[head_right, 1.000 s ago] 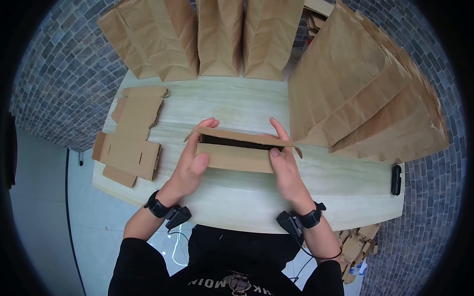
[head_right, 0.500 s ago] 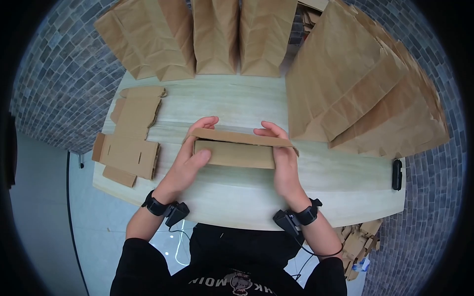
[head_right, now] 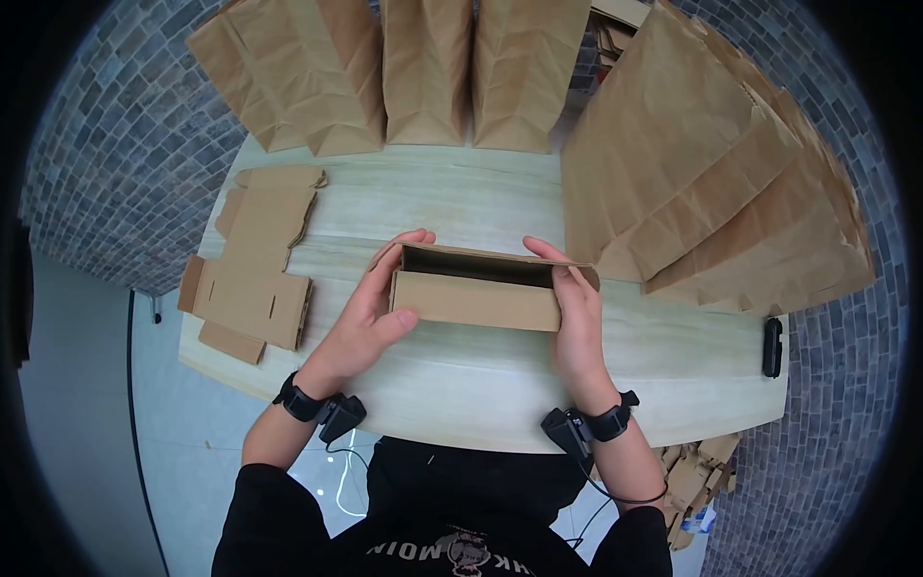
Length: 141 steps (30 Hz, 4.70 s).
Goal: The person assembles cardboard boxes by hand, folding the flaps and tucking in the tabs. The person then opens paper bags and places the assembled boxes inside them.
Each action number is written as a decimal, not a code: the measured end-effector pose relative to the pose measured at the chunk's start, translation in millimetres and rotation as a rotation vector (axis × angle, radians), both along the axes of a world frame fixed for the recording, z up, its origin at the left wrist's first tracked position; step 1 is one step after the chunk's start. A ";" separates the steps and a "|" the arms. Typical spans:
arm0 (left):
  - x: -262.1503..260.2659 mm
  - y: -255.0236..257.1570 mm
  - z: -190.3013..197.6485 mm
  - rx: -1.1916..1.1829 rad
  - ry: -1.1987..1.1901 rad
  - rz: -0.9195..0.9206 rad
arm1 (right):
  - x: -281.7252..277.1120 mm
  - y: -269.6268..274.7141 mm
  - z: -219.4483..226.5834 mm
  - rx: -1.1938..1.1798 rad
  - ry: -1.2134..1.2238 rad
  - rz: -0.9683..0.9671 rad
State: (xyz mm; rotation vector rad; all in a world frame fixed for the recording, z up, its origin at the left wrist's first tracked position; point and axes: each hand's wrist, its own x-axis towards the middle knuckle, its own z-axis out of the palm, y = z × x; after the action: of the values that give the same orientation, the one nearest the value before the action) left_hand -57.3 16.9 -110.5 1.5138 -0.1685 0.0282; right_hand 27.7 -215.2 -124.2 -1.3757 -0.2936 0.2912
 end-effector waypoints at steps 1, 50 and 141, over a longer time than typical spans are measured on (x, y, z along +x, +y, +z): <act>-0.2 -0.4 -2.1 0.000 0.000 -0.002 | 0.4 -0.3 -0.4 0.008 -0.004 -0.009; 2.6 -5.1 -10.6 0.247 -0.073 0.178 | -5.8 -5.4 -0.9 -0.017 -0.346 0.076; -5.6 35.1 29.5 -0.153 0.501 0.007 | -52.5 -27.3 45.7 -0.474 -1.298 0.212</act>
State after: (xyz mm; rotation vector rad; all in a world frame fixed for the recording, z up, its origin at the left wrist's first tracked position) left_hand -62.8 52.1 -81.1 1.3251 0.2362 -0.3241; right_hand -24.8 -242.5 -78.5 -1.8519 -1.5188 -0.4455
